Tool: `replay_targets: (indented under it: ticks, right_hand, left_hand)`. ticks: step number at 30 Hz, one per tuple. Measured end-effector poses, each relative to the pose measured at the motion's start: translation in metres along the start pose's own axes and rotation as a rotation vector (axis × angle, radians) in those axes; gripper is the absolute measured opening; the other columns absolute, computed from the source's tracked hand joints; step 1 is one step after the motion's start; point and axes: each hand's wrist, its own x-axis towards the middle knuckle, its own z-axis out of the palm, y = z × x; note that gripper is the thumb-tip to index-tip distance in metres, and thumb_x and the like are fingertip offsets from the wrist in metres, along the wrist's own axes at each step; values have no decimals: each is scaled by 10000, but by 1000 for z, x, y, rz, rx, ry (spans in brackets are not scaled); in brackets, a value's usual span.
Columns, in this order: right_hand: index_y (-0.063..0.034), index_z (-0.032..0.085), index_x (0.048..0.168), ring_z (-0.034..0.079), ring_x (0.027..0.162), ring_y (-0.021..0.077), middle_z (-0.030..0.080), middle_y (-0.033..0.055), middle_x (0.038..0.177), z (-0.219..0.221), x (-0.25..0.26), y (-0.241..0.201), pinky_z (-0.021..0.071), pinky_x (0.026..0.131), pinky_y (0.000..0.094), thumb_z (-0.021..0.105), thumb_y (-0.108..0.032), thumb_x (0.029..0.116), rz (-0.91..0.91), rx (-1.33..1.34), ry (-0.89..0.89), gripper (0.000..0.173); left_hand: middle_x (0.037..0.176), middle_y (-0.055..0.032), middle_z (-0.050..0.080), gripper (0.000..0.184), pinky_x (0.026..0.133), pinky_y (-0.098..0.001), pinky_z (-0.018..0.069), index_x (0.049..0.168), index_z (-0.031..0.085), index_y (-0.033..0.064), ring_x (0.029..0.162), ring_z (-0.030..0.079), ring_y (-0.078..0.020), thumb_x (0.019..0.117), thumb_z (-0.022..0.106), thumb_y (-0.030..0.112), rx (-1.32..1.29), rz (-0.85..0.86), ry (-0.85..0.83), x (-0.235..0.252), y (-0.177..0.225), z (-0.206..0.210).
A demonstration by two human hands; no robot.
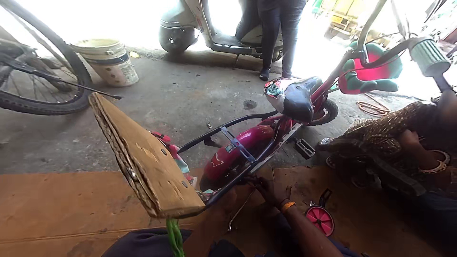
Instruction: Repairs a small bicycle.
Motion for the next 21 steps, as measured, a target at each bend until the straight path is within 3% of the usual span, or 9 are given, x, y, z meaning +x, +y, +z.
replay_targets:
  ticks: [3,4,6,9,11,13,15,18,21]
  right_hand:
    - [-135,635,1306,687,993,297,709,138,1057,-4,-6,5,521,932,527,466,-457,1063,10,-22,-14,437]
    - [-135,630,1308,685,1005,306,708,141,1063,-4,-9,5,518,935,537,465,-455,1064,19,-36,-16,435]
    - [-148,629,1320,688,1022,316,711,142,1079,-6,-10,4,520,934,546,453,-448,1068,44,-60,6,430]
    - [-178,614,1356,683,1087,314,709,141,1150,-10,-8,-4,517,966,547,438,-445,1074,105,-82,10,426]
    - [-158,595,1385,669,1128,344,696,171,1192,-16,-9,-13,503,984,566,440,-420,1080,128,-90,-14,431]
    - [-134,591,1360,661,1141,371,688,189,1194,-26,-8,-20,503,971,590,437,-417,1079,138,-145,-40,427]
    - [-117,597,1323,663,1134,395,688,203,1178,-37,-5,-27,511,945,618,448,-418,1070,146,-214,-57,420]
    - [-111,617,1281,660,1129,421,686,213,1181,-53,-4,-40,511,905,651,479,-416,1062,175,-302,-70,400]
    - [-109,639,1251,655,1143,412,684,204,1198,-61,0,-41,507,907,656,502,-435,1049,198,-335,-92,408]
  left_hand:
    - [808,-63,616,200,672,-218,490,1008,635,-83,669,548,-71,1035,451,-9,153,-119,82,-19,29,15]
    - [823,-99,602,188,731,-248,488,1012,632,-96,711,551,-108,1027,460,-23,199,-155,100,-23,37,21]
    - [998,-174,679,283,913,-281,496,1104,636,-124,938,636,-158,1044,382,-13,143,-133,59,-21,38,26]
    - [943,-156,707,346,820,-295,534,1042,651,-98,865,671,-164,1058,330,31,149,-33,87,-6,17,28]
    - [984,-227,647,322,872,-347,480,1112,622,-156,891,603,-224,1070,345,1,257,-160,108,-8,45,35]
    - [1004,-184,689,387,875,-342,546,1148,610,-120,910,664,-184,1082,274,62,159,-93,88,2,39,32]
    - [954,-123,720,456,798,-371,596,1149,613,-44,860,702,-177,1081,233,197,28,43,82,21,10,24]
    - [906,-95,746,558,595,-308,532,1114,620,28,748,693,-167,1107,157,339,-2,43,62,33,9,17]
    - [908,-104,751,595,572,-294,514,1074,635,31,726,686,-172,1110,126,338,-13,2,33,39,16,9]
